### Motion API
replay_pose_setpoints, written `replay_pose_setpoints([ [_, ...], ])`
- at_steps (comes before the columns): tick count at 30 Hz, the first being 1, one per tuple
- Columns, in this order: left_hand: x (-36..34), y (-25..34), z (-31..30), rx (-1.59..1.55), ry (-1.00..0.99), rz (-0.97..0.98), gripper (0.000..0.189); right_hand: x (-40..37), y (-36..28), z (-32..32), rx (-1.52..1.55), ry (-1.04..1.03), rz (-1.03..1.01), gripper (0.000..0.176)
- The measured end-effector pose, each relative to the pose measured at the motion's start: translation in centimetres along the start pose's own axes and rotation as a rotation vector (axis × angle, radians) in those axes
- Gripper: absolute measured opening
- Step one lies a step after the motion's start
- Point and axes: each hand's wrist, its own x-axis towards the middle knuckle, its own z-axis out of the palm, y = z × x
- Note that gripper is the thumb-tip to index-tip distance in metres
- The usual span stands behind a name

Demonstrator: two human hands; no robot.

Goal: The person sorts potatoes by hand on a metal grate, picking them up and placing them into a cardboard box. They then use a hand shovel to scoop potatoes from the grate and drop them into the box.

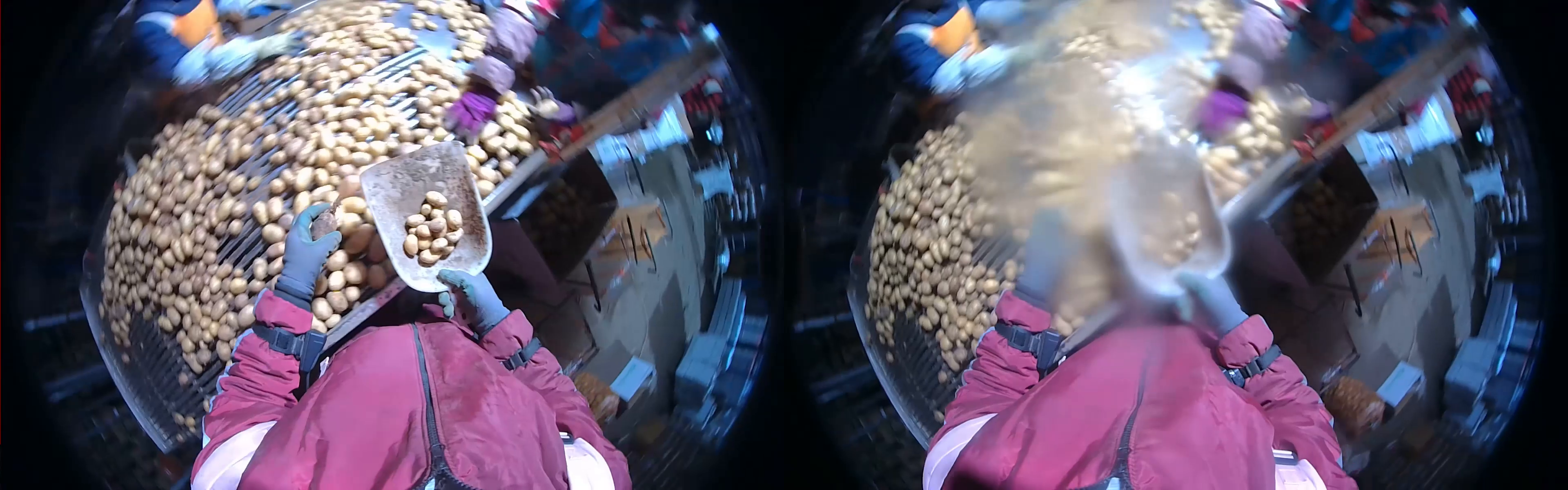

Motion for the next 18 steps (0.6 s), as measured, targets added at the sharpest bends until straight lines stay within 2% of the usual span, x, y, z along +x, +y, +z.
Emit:
replay_pose_setpoints([
  [2,1.8,-3.8,2.5,0.063,-0.165,0.408,0.057,-0.5,1.5,-3.4,0.013,0.047,0.041,0.029],
  [4,0.8,0.1,4.9,-0.167,-0.315,0.314,0.058,-2.0,2.5,-5.6,0.0,0.122,-0.023,0.026],
  [6,0.4,1.5,7.4,-0.113,-0.408,0.233,0.058,-3.5,3.0,-8.1,-0.004,0.16,-0.007,0.024],
  [10,-1.0,4.2,13.4,-0.176,-0.593,0.281,0.061,-5.4,5.6,-13.3,0.04,0.243,-0.12,0.029],
  [12,-2.4,6.4,15.9,-0.19,-0.7,0.228,0.064,-6.6,7.2,-16.0,0.172,0.288,-0.16,0.029],
  [13,-2.6,7.0,17.2,-0.162,-0.782,0.253,0.065,-7.2,7.8,-17.1,0.254,0.322,-0.213,0.028],
  [14,-2.0,6.5,18.8,-0.131,-0.824,0.379,0.064,-7.8,8.7,-18.2,0.336,0.357,-0.264,0.028],
  [16,-3.2,7.5,21.6,-0.117,-0.933,0.394,0.059,-8.9,10.3,-21.4,0.19,0.456,-0.372,0.027],
  [18,-4.2,9.2,24.1,-0.137,-1.011,0.343,0.056,-12.8,9.2,-21.4,0.646,0.518,-0.329,0.026],
])
